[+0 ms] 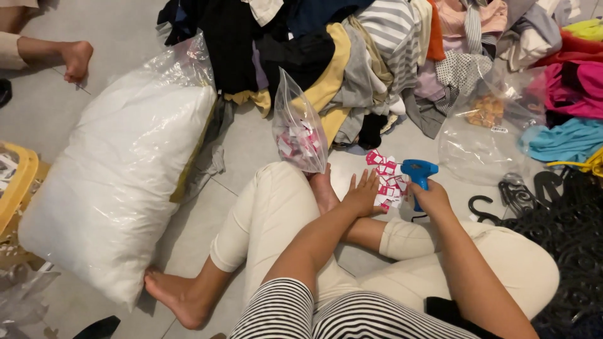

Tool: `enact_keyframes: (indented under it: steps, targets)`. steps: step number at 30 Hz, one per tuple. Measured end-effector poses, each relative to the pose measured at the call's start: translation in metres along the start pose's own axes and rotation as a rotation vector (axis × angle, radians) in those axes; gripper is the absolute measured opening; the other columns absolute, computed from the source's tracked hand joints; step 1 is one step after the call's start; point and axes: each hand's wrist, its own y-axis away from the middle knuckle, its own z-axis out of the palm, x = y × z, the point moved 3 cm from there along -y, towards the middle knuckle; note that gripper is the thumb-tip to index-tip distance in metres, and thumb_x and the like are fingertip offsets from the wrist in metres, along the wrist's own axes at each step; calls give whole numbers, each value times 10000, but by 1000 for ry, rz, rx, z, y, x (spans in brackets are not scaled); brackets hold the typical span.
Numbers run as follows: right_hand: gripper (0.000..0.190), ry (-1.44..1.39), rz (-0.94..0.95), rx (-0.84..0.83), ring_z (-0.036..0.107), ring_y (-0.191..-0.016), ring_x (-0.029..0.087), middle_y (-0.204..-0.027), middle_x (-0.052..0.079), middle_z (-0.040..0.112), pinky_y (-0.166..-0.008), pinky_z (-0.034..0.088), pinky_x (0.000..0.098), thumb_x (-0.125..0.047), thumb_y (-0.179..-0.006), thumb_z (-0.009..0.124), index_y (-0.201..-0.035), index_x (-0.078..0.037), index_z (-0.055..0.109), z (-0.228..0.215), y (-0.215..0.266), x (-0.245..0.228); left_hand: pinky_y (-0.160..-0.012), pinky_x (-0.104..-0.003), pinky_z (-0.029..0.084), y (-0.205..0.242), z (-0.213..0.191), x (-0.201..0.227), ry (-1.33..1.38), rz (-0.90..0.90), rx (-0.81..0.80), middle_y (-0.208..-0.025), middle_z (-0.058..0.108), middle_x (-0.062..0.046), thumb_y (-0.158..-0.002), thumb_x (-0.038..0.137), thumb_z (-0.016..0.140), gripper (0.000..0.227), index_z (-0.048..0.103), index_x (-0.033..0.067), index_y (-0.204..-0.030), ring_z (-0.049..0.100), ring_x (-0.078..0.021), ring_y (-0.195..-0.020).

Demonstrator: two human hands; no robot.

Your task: The person is sitting on the floor using a handheld tagging gun to attach labels to small pink and white items, likely hanger accessories, and placing them into plastic bags.

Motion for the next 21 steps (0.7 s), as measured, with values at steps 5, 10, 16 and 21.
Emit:
enact_keyframes:
  steps: [5, 10, 16, 21]
  targets:
    - [563, 25, 3, 15, 665, -1152, 453, -1063, 274, 707, -937, 523, 562, -445, -946, 746, -1222, 44, 714, 2, -7, 4, -1273, -593, 237, -26, 3, -17, 53, 40, 405, -1570, 458, -190, -980, 464, 610, 708, 460, 32, -1520, 376, -363, -1528]
    - [534, 31, -2, -2, 662, -1159, 449, -1065, 277, 713, -946, 521, 558, -397, -946, 726, -1249, 43, 714, 2, 6, -12, -1267, -616, 266, -32, -15, -44, 28, -29, 455, -1680, 351, -184, -1008, 302, 615, 683, 382, 70, -1606, 284, -399, -1580]
    - [544, 54, -3, -3, 669, -1160, 440, -1057, 265, 721, -934, 530, 557, -383, -943, 715, -1285, 40, 705, 5, 8, -15, -1278, -650, 118, -36, -1, -44, -104, -48, 163, -1720, 316, -86, -1079, 418, 483, 568, 416, 228, -1610, 218, -315, -1616]
    - [610, 37, -4, 24, 655, -1179, 467, -1083, 290, 717, -952, 519, 574, -432, -941, 736, -1303, 57, 689, 3, -4, -3, -1236, -619, 322, -39, -36, -9, -24, 172, 355, -1547, 510, -238, -976, 233, 671, 533, 563, 56, -1468, 452, -440, -1487]
